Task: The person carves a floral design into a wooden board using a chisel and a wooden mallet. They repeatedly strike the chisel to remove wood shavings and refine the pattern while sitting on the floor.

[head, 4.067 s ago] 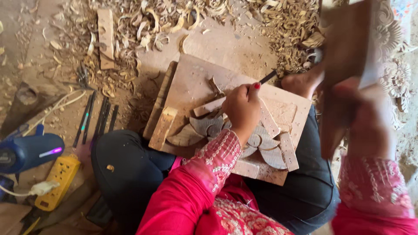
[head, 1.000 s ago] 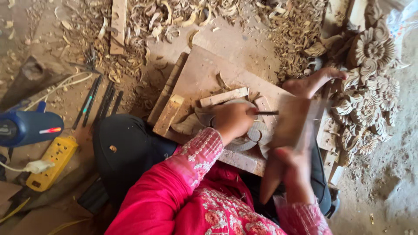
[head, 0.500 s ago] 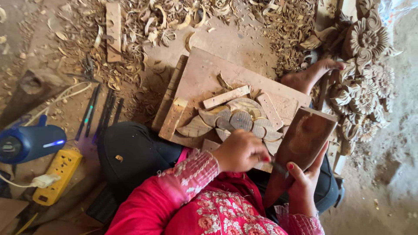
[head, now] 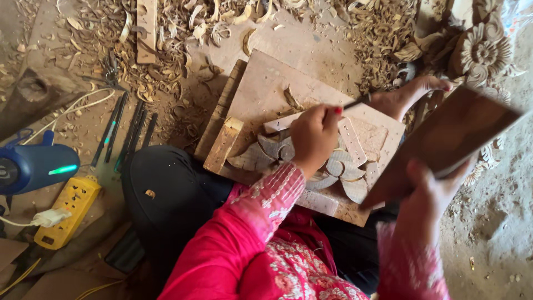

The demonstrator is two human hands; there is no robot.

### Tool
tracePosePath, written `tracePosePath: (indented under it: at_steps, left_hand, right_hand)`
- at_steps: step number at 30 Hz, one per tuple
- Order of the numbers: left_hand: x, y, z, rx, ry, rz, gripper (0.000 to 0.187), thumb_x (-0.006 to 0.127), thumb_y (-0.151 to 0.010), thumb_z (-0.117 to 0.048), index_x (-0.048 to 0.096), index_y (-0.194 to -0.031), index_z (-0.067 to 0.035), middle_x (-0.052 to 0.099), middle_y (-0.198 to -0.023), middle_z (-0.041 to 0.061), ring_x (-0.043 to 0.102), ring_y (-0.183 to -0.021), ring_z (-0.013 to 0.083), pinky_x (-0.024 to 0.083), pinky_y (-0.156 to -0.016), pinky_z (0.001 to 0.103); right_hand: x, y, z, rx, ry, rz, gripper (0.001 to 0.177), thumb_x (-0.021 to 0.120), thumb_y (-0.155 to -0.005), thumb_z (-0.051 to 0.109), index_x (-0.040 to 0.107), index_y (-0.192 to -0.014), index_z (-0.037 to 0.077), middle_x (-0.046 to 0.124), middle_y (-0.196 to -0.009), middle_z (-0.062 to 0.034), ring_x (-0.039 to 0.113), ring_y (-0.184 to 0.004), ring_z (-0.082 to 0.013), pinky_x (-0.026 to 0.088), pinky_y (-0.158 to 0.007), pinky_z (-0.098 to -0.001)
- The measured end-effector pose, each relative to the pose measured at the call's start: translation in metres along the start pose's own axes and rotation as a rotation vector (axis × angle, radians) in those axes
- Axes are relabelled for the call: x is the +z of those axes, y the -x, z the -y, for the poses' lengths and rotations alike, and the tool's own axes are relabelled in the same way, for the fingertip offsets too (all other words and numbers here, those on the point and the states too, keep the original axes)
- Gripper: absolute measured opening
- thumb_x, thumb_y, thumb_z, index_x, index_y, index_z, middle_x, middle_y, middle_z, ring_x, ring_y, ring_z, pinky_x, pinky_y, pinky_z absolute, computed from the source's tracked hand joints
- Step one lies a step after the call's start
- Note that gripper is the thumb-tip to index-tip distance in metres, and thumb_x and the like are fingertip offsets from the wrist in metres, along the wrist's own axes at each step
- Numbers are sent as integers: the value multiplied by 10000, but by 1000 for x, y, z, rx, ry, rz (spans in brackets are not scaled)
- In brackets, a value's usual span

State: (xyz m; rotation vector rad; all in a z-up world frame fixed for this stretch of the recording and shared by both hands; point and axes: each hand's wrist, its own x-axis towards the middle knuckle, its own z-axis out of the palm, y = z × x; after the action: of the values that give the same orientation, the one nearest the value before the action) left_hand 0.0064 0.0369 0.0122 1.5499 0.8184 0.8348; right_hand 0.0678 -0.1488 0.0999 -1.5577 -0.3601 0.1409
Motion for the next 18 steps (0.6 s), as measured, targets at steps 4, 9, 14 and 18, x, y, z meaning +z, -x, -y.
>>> tracePosePath:
  at_steps: [4, 9, 14, 18]
  left_hand:
    - [9, -9, 3, -69, -33, -109, 342, 618, -1011, -376, 689, -809, -109, 691, -726, 57, 660, -648, 262, 493, -608, 408]
    - [18, -16, 8, -90, -201, -114, 350, 636, -987, -372, 695, -759, -113, 695, -717, 94, 660, -640, 321, 475, -615, 467]
    - [20, -11, 12, -117, -312, -50, 346, 638, -964, -380, 708, -760, -108, 680, -692, 131, 655, -629, 371, 468, -595, 507]
    - [14, -10, 14, -123, -344, 16, 365, 638, -959, -392, 693, -740, -106, 682, -687, 136, 652, -622, 382, 466, -578, 517]
  right_hand:
    - [6, -59, -25, -58, 471, 66, 1097, 923, -751, 200, 208, -1578, 106, 544, -1406, -146, 602, -1265, -309, 540, -1117, -439]
    - [6, -92, -54, -424, 1037, 259, 984, 992, -822, 227, 333, -1538, 78, 572, -1358, -170, 660, -1180, -300, 621, -1049, -429]
    - [-13, -81, -72, -324, 877, 319, 1088, 985, -722, 242, 306, -1555, 71, 576, -1375, -177, 643, -1188, -324, 586, -1024, -458]
    - [-26, -76, -83, -162, 571, 149, 880, 898, -878, 137, 338, -1544, 11, 579, -1405, -169, 621, -1198, -282, 618, -1093, -414]
